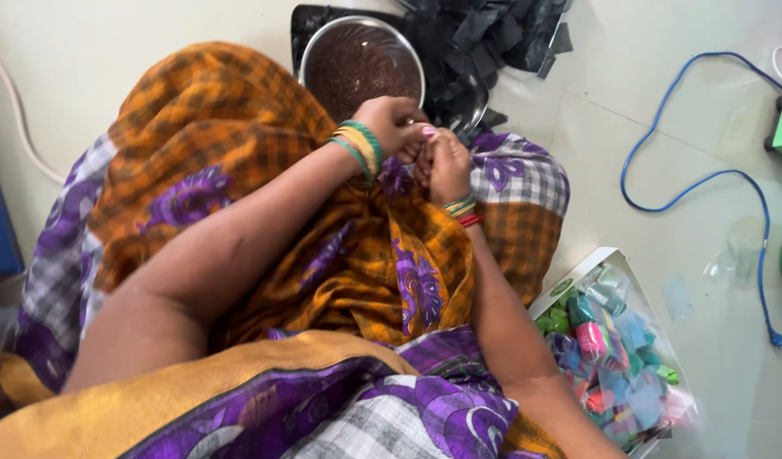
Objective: The recorder picks up small black plastic slips and dips them into a bowl of brown granular material before setting them aside.
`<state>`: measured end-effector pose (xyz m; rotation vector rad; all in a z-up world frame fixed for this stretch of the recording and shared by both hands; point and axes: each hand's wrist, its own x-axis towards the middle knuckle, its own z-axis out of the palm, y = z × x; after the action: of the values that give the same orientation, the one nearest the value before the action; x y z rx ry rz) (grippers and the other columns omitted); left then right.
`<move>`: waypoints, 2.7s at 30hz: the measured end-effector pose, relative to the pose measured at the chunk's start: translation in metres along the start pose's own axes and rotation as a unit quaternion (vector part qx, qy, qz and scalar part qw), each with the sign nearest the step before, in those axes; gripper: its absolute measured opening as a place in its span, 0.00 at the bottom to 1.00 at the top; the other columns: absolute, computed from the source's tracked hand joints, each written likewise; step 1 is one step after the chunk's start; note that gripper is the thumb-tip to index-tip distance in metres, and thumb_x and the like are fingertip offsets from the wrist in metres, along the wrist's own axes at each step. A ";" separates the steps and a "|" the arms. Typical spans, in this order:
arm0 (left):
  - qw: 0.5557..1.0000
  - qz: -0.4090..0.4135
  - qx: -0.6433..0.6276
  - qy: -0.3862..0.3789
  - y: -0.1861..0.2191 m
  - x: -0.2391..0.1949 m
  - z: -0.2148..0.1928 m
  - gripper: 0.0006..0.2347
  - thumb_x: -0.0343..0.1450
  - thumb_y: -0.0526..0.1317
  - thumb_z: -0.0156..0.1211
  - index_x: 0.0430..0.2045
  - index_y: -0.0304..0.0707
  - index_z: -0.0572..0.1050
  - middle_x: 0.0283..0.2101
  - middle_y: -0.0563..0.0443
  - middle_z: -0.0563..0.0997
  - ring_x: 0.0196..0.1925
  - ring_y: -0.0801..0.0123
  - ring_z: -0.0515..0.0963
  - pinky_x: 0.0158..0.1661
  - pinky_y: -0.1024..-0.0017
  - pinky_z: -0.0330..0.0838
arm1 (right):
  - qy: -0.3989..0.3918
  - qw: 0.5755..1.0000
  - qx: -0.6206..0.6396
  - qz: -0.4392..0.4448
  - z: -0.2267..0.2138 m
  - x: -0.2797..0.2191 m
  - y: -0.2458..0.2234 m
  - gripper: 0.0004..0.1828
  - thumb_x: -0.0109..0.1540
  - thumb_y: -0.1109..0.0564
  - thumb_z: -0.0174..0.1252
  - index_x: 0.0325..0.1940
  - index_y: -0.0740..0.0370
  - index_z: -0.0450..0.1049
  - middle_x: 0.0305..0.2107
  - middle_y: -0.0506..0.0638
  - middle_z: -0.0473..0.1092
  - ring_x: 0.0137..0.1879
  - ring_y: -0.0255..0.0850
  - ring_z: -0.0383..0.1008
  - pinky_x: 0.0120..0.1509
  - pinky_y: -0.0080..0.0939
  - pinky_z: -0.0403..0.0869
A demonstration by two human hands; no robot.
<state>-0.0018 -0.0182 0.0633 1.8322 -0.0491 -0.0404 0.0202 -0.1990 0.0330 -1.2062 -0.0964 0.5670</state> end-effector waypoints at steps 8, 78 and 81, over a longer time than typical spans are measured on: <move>0.988 -0.042 -0.148 -0.013 0.006 0.003 -0.031 0.03 0.65 0.30 0.69 0.24 0.34 0.80 0.28 0.49 0.85 0.29 0.72 0.84 0.32 0.74 0.80 | 0.017 1.000 -0.003 0.020 0.025 0.006 -0.012 0.16 0.72 0.55 0.47 0.30 0.59 0.67 0.14 0.44 0.57 0.14 0.34 0.53 0.17 0.35 0.56; 0.809 -0.250 -0.471 0.247 -0.047 0.037 -0.080 0.07 0.70 0.22 0.56 0.38 0.20 0.79 0.33 0.36 0.83 0.26 0.60 0.84 0.26 0.70 0.85 | -0.069 0.760 -0.628 -0.150 0.060 0.096 -0.032 0.09 0.56 0.70 0.60 0.31 0.60 0.83 0.28 0.50 0.81 0.33 0.36 0.82 0.41 0.37 0.81; 0.808 -0.284 -0.473 0.204 -0.055 0.046 -0.069 0.07 0.70 0.22 0.53 0.39 0.21 0.77 0.33 0.33 0.83 0.28 0.56 0.85 0.27 0.66 0.86 | 0.016 0.871 -0.484 -0.087 0.079 0.095 -0.071 0.12 0.57 0.74 0.56 0.36 0.65 0.83 0.26 0.50 0.80 0.29 0.32 0.78 0.35 0.33 0.77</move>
<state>0.0490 0.0604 0.0278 0.7594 0.7132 -0.0749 0.0986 -0.1047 0.1049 -2.1571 -0.5039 0.3230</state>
